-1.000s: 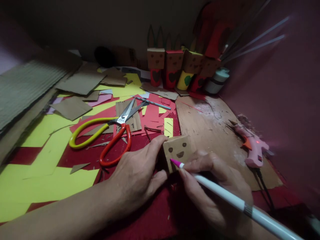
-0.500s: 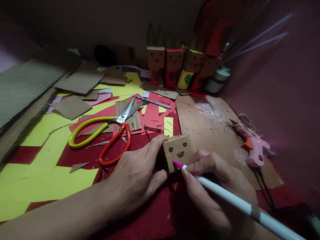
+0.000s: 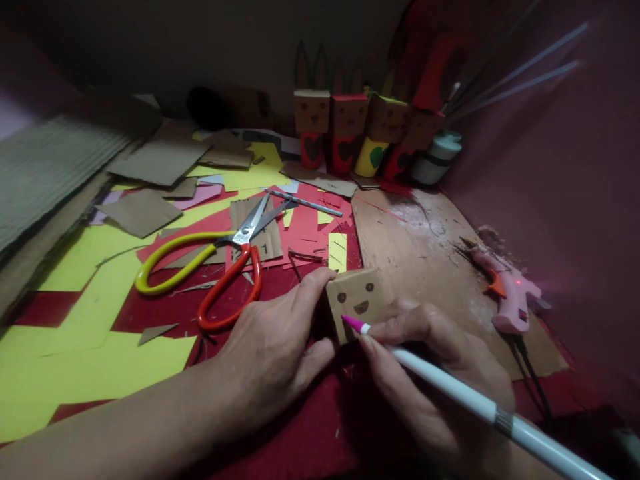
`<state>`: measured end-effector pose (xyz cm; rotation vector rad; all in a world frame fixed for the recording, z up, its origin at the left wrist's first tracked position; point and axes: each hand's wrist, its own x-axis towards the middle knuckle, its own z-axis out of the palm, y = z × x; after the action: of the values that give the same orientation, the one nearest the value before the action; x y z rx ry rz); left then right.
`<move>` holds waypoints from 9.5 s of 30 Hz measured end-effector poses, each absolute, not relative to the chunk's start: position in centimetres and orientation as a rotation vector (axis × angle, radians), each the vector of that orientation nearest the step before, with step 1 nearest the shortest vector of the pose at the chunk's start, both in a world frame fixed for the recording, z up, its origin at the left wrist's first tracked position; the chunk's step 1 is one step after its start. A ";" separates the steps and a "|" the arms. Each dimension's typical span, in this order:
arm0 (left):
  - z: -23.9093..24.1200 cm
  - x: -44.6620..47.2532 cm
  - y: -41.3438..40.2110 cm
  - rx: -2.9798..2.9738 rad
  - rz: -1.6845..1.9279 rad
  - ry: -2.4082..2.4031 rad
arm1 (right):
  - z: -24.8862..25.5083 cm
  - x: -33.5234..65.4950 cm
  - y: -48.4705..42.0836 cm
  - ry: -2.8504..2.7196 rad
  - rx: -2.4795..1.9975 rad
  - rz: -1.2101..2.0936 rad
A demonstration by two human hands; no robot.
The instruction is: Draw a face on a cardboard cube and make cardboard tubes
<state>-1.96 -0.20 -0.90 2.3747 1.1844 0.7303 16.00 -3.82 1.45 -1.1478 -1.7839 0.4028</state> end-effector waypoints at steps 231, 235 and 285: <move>-1.0 -2.1 -0.4 2.345 0.720 1.163 | 1.4 16.1 -4.0 -1.722 -1.144 0.488; -1.0 -2.1 -0.6 2.346 0.725 1.158 | 1.3 16.1 -4.0 -1.721 -1.115 0.497; -1.0 -2.1 -0.4 2.382 0.711 1.173 | 2.7 15.9 -3.9 -1.571 -1.135 0.626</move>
<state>-2.11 -0.40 -1.00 2.3824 1.1727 0.7112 15.92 -3.90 2.74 -1.1350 -1.5705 0.6262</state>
